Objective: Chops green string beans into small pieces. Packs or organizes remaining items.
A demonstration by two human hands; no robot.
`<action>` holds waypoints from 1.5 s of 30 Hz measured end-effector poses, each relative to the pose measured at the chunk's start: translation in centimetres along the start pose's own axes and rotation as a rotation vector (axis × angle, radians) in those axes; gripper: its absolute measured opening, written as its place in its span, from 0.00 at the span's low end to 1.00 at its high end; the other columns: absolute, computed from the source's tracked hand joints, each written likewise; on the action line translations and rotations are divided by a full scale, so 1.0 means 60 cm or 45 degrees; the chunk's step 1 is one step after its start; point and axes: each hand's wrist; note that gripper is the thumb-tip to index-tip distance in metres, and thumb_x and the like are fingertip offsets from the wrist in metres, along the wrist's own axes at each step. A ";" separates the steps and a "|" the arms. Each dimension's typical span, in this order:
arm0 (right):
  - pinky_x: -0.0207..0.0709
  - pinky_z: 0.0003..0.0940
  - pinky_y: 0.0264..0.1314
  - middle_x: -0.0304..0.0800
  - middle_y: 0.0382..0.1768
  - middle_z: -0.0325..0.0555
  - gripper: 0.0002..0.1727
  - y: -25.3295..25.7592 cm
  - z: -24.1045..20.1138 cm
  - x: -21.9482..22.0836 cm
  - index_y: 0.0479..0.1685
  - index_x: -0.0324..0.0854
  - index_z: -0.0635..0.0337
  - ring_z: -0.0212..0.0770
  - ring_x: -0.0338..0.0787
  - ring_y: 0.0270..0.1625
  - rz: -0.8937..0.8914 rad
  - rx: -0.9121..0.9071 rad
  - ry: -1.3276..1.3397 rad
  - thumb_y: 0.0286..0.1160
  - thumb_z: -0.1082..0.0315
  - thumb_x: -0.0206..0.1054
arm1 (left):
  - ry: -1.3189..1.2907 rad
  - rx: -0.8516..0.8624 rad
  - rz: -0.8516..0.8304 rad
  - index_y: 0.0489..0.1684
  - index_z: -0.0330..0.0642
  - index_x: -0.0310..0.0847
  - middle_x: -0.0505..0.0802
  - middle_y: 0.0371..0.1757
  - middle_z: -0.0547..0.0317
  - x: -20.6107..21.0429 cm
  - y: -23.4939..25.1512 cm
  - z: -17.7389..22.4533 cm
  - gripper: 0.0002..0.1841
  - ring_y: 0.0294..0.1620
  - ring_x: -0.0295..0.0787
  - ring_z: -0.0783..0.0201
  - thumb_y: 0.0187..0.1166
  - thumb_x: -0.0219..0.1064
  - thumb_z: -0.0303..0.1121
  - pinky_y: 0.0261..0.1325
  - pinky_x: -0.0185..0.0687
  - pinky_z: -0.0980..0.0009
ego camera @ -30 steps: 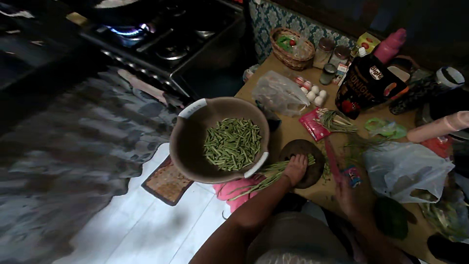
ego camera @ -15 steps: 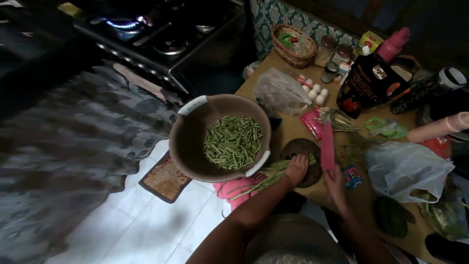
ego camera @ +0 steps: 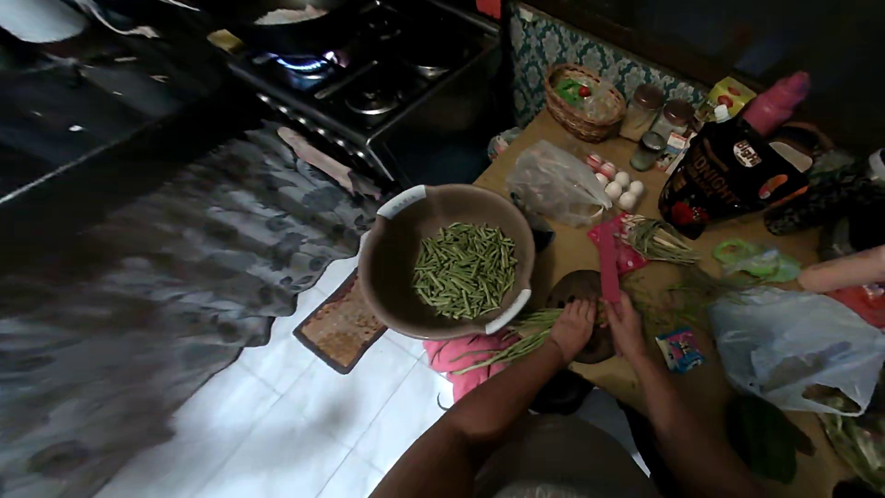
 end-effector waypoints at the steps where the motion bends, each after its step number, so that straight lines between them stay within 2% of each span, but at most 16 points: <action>1: 0.89 0.37 0.45 0.90 0.56 0.60 0.24 0.000 0.003 0.000 0.78 0.67 0.73 0.41 0.94 0.42 -0.002 -0.003 0.010 0.90 0.67 0.58 | -0.023 -0.056 -0.037 0.91 0.26 0.50 0.67 0.87 0.28 -0.004 -0.009 -0.002 0.34 0.88 0.64 0.34 0.91 0.56 0.38 0.88 0.57 0.45; 3: 0.89 0.37 0.44 0.90 0.55 0.59 0.24 0.002 0.007 0.001 0.77 0.68 0.74 0.41 0.94 0.41 -0.002 -0.007 0.030 0.90 0.67 0.57 | -0.023 -0.120 -0.056 0.92 0.25 0.47 0.64 0.90 0.29 -0.005 -0.027 -0.012 0.40 0.91 0.59 0.35 0.91 0.56 0.48 0.90 0.51 0.42; 5: 0.89 0.36 0.43 0.91 0.52 0.59 0.23 0.002 0.009 0.003 0.77 0.68 0.74 0.41 0.94 0.40 0.008 -0.013 0.035 0.90 0.68 0.58 | 0.033 -0.104 -0.008 0.91 0.25 0.50 0.65 0.89 0.29 0.009 -0.040 -0.023 0.39 0.90 0.61 0.35 0.92 0.51 0.51 0.89 0.52 0.41; 8: 0.90 0.37 0.46 0.90 0.55 0.59 0.23 -0.001 0.001 -0.004 0.77 0.68 0.73 0.41 0.94 0.42 -0.014 0.014 0.061 0.91 0.66 0.57 | 0.114 -0.080 0.018 0.89 0.24 0.54 0.67 0.88 0.29 0.020 -0.040 -0.024 0.35 0.89 0.63 0.35 0.95 0.45 0.48 0.88 0.56 0.41; 10: 0.89 0.38 0.45 0.91 0.53 0.59 0.23 -0.020 -0.020 -0.024 0.78 0.68 0.72 0.43 0.94 0.42 -0.014 0.032 -0.012 0.94 0.64 0.52 | 0.105 -0.088 -0.053 0.90 0.25 0.52 0.64 0.89 0.29 0.014 -0.036 -0.021 0.33 0.90 0.60 0.35 0.96 0.43 0.45 0.89 0.53 0.41; 13: 0.88 0.46 0.48 0.91 0.46 0.58 0.25 -0.081 -0.048 -0.063 0.77 0.69 0.72 0.48 0.92 0.41 -0.039 -0.036 -0.413 0.95 0.62 0.47 | 0.116 -0.084 -0.066 0.89 0.25 0.53 0.65 0.89 0.30 0.011 -0.034 -0.019 0.32 0.90 0.60 0.36 0.96 0.42 0.43 0.88 0.54 0.41; 14: 0.87 0.51 0.51 0.90 0.44 0.60 0.24 -0.109 -0.061 -0.072 0.77 0.69 0.72 0.53 0.92 0.43 -0.081 -0.009 -0.567 0.95 0.62 0.47 | 0.117 -0.084 -0.053 0.89 0.25 0.53 0.65 0.89 0.30 0.013 -0.035 -0.018 0.31 0.90 0.61 0.36 0.96 0.42 0.42 0.88 0.55 0.41; 15: 0.85 0.56 0.56 0.91 0.47 0.65 0.24 -0.138 -0.075 -0.078 0.76 0.70 0.72 0.59 0.93 0.48 -0.141 0.055 -0.705 0.94 0.62 0.48 | 0.115 -0.084 -0.038 0.89 0.25 0.54 0.66 0.89 0.30 0.016 -0.036 -0.018 0.31 0.90 0.61 0.36 0.96 0.43 0.42 0.88 0.55 0.41; 17: 0.86 0.58 0.57 0.91 0.50 0.68 0.23 -0.189 -0.070 -0.078 0.75 0.73 0.73 0.63 0.94 0.50 -0.188 0.093 -0.852 0.93 0.64 0.51 | 0.114 -0.071 -0.003 0.88 0.24 0.56 0.67 0.88 0.29 0.019 -0.035 -0.019 0.31 0.89 0.63 0.36 0.96 0.43 0.42 0.87 0.57 0.41; 21: 0.79 0.58 0.69 0.86 0.63 0.70 0.25 -0.226 -0.074 -0.081 0.85 0.63 0.69 0.65 0.89 0.64 -0.441 0.449 -0.949 0.93 0.67 0.49 | 0.095 -0.053 0.003 0.88 0.24 0.56 0.67 0.88 0.29 0.021 -0.035 -0.021 0.31 0.89 0.63 0.35 0.96 0.43 0.42 0.86 0.57 0.41; 26: 0.78 0.57 0.71 0.85 0.65 0.68 0.26 -0.220 -0.088 -0.084 0.87 0.60 0.66 0.63 0.88 0.66 -0.537 0.540 -0.976 0.93 0.67 0.49 | 0.094 -0.042 -0.033 0.89 0.24 0.54 0.65 0.89 0.29 0.016 -0.034 -0.022 0.31 0.90 0.61 0.35 0.96 0.41 0.42 0.87 0.56 0.41; 29: 0.74 0.56 0.78 0.79 0.73 0.68 0.28 -0.207 -0.095 -0.091 0.88 0.59 0.67 0.62 0.83 0.74 -0.579 0.497 -0.900 0.93 0.66 0.51 | 0.051 -0.058 -0.106 0.91 0.25 0.49 0.62 0.91 0.30 0.009 -0.033 -0.023 0.32 0.91 0.57 0.36 0.97 0.41 0.42 0.88 0.52 0.41; 33: 0.69 0.56 0.82 0.73 0.78 0.69 0.31 -0.183 -0.141 -0.101 0.90 0.54 0.69 0.62 0.77 0.79 -0.669 0.528 -0.893 0.91 0.69 0.54 | 0.016 -0.070 -0.175 0.93 0.26 0.44 0.58 0.92 0.30 -0.001 -0.029 -0.021 0.32 0.93 0.52 0.36 0.97 0.41 0.41 0.91 0.47 0.40; 38: 0.75 0.58 0.75 0.79 0.72 0.68 0.28 -0.148 -0.172 -0.096 0.87 0.57 0.66 0.63 0.83 0.73 -0.815 0.580 -1.025 0.91 0.67 0.53 | 0.085 -0.049 -0.170 0.91 0.25 0.48 0.60 0.91 0.29 0.004 -0.029 -0.023 0.32 0.92 0.56 0.35 0.97 0.40 0.42 0.88 0.51 0.39; 41: 0.75 0.58 0.76 0.79 0.72 0.67 0.28 -0.126 -0.189 -0.094 0.87 0.58 0.66 0.62 0.82 0.74 -0.885 0.613 -1.061 0.92 0.66 0.53 | 0.068 -0.049 -0.199 0.91 0.25 0.48 0.59 0.92 0.30 0.001 -0.027 -0.023 0.31 0.93 0.54 0.36 0.97 0.40 0.41 0.89 0.50 0.39; 45: 0.77 0.59 0.72 0.81 0.68 0.68 0.27 -0.112 -0.182 -0.098 0.84 0.61 0.68 0.63 0.85 0.69 -0.914 0.574 -1.058 0.90 0.66 0.55 | 0.051 -0.043 -0.171 0.90 0.25 0.51 0.60 0.91 0.30 0.005 -0.025 -0.026 0.30 0.92 0.56 0.36 0.96 0.41 0.40 0.89 0.50 0.39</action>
Point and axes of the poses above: each hand's wrist, its own y-axis towards the middle knuckle, its own x-axis out of the palm, z = x × y
